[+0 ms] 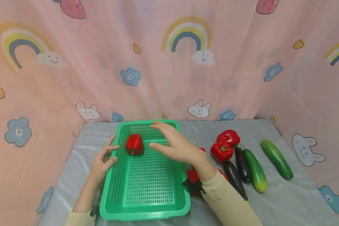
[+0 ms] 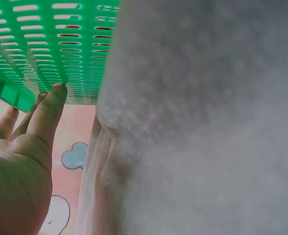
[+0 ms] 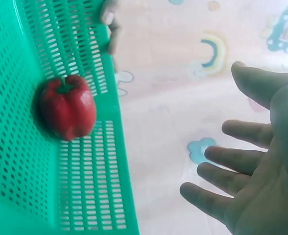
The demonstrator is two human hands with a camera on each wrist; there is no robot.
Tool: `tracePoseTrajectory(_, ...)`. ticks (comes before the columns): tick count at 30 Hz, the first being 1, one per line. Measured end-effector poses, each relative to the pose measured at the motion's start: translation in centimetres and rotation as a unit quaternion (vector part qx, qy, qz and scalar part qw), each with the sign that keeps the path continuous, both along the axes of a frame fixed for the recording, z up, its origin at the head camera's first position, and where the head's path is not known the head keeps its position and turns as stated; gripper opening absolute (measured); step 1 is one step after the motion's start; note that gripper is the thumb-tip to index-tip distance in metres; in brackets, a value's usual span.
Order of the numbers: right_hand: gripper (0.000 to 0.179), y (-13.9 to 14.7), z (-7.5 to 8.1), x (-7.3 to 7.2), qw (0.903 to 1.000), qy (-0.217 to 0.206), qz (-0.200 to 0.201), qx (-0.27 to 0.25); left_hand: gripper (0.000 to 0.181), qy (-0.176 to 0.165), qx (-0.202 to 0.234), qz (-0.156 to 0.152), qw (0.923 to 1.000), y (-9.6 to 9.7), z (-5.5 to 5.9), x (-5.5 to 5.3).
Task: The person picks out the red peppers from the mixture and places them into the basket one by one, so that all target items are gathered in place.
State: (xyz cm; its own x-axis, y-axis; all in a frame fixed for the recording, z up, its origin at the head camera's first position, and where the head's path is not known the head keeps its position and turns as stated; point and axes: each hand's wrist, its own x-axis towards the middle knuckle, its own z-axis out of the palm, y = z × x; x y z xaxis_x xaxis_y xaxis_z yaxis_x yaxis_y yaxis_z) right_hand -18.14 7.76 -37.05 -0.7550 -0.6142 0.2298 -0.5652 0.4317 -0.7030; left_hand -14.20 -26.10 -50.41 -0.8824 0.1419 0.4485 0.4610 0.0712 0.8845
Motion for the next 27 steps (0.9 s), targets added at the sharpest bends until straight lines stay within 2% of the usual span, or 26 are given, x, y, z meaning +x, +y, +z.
tracePoseTrajectory(8,0.067,2.4,-0.2,0.9,0.9988,-0.016,-0.022,-0.041,0.037,0.002,-0.005,0.007,1.0,0.1,-0.1,0.1)
tracePoseTrajectory(18,0.072,5.3,-1.6,1.5,0.9964,-0.034,-0.072,-0.029,0.038,-0.002,-0.007,0.008,0.9999,0.1,0.0,0.1)
tracePoseTrajectory(27,0.07,7.8,-2.8,1.8,0.9946,-0.044,-0.092,-0.023,0.038,0.003,-0.003,0.005,1.0,0.1,-0.1,0.0)
